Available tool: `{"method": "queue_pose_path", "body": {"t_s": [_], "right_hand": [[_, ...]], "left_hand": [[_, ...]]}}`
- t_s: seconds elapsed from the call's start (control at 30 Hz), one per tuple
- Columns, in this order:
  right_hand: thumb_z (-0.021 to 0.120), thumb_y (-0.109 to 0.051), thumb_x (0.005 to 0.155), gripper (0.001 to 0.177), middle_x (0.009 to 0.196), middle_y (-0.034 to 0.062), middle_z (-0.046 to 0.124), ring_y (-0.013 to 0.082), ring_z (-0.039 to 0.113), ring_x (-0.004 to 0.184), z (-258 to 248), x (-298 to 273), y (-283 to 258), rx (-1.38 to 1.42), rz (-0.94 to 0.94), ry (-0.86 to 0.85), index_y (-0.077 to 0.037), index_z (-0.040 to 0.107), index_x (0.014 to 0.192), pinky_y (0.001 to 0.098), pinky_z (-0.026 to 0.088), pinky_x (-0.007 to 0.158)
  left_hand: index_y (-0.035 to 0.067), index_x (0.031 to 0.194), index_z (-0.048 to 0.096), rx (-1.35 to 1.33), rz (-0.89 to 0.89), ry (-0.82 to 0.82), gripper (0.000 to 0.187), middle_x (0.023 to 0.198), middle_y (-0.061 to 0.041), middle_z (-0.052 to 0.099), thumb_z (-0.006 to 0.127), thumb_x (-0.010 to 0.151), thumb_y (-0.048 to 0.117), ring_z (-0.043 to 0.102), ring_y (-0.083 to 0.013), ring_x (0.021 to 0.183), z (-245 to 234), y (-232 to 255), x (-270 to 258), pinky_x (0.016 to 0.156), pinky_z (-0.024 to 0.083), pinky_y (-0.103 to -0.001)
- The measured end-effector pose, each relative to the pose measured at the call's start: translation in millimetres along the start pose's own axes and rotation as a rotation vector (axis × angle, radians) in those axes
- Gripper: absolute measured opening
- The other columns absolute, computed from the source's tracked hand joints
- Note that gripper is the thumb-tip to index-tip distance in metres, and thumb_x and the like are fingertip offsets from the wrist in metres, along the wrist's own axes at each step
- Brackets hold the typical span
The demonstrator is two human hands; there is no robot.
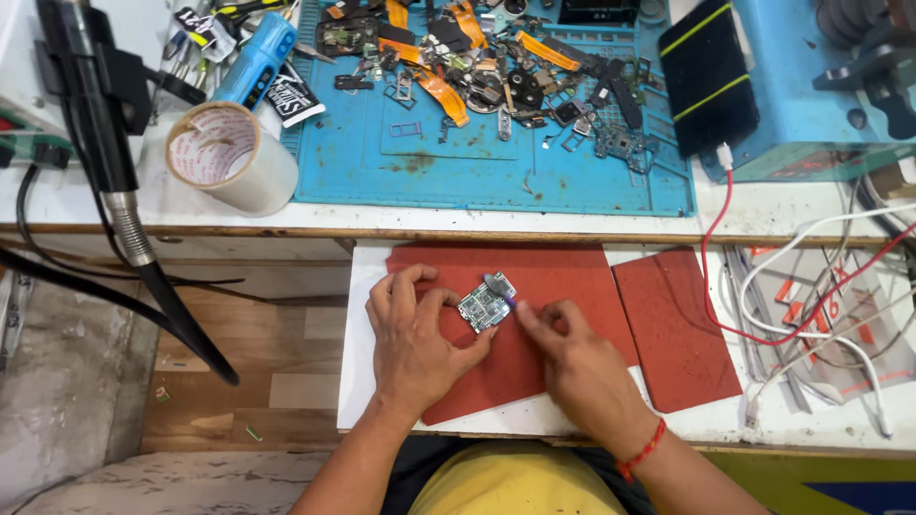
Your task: The person uses a hot air gun to apply heat to a small circuit board placed on a red mat. They hold the board steady with one hand while directing the hot air nozzle with the other, focusing on specific components. The person occasionally flips the board to treat different sides.
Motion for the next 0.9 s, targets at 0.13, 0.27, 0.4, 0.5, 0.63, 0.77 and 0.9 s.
{"method": "queue_pose_path", "body": {"t_s": [0.13,0.27,0.4,0.5,0.63,0.77,0.9], "right_hand": [[0.058,0.001,0.079,0.061,0.109,0.0119,0.061,0.036,0.068,0.069,4,-5,-6,-0.046,0.01,-0.098,-0.015,0.061,0.137,0.0468,0.056,0.059],[0.057,0.001,0.08,0.063,0.109,0.0112,0.061,0.0355,0.068,0.067,2,0,-5,-0.079,0.018,-0.166,-0.017,0.061,0.14,0.0481,0.055,0.059],[0.056,-0.001,0.085,0.055,0.112,0.0117,0.061,0.0373,0.066,0.065,-3,10,1,-0.126,0.111,-0.103,-0.016,0.06,0.138,0.0485,0.054,0.06],[0.053,0.005,0.077,0.064,0.111,0.0111,0.061,0.0331,0.069,0.069,7,1,-11,-0.086,-0.047,-0.204,-0.016,0.062,0.137,0.0474,0.055,0.058],[0.057,0.002,0.083,0.055,0.111,0.0117,0.061,0.0347,0.067,0.069,2,12,4,-0.081,0.039,-0.083,-0.014,0.062,0.136,0.0476,0.055,0.061],[0.061,0.002,0.08,0.059,0.108,0.0105,0.062,0.0346,0.068,0.073,3,6,0,-0.054,-0.033,-0.097,-0.018,0.064,0.135,0.0472,0.055,0.061],[0.059,0.006,0.07,0.072,0.109,0.0117,0.062,0.0354,0.069,0.072,-4,-10,1,-0.039,-0.027,-0.195,-0.017,0.06,0.139,0.0474,0.056,0.063]], "left_hand": [[0.01,0.086,0.072,0.032,0.005,0.026,0.044,0.124,-0.01,0.053,0.094,0.056,0.033,0.041,-0.0356,0.122,-2,0,0,0.104,0.033,-0.05],[0.01,0.087,0.072,0.021,-0.002,0.039,0.044,0.126,-0.011,0.053,0.094,0.056,0.033,0.04,-0.036,0.122,2,0,-2,0.105,0.033,-0.05],[0.009,0.086,0.071,0.012,-0.012,0.024,0.044,0.126,-0.011,0.053,0.094,0.056,0.033,0.04,-0.0361,0.124,2,-3,-2,0.106,0.033,-0.05],[0.01,0.086,0.072,0.027,-0.012,0.026,0.042,0.127,-0.011,0.053,0.093,0.057,0.031,0.041,-0.0354,0.123,1,-3,-3,0.106,0.034,-0.049],[0.009,0.089,0.071,0.0,-0.019,0.009,0.045,0.125,-0.011,0.053,0.094,0.058,0.032,0.041,-0.0352,0.123,3,-3,-3,0.106,0.035,-0.049],[0.009,0.095,0.07,-0.032,-0.021,0.016,0.051,0.127,-0.011,0.052,0.095,0.058,0.034,0.041,-0.0358,0.123,0,-7,-4,0.105,0.036,-0.049],[0.007,0.101,0.069,-0.06,0.01,0.054,0.064,0.127,-0.013,0.051,0.098,0.055,0.041,0.04,-0.0376,0.122,1,-11,-3,0.104,0.036,-0.05]]}}
Point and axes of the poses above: each hand's wrist, its own x-axis towards the middle knuckle, its own z-axis out of the palm, y = z × x, the point moved 4 cm from there along x, towards the middle knuckle
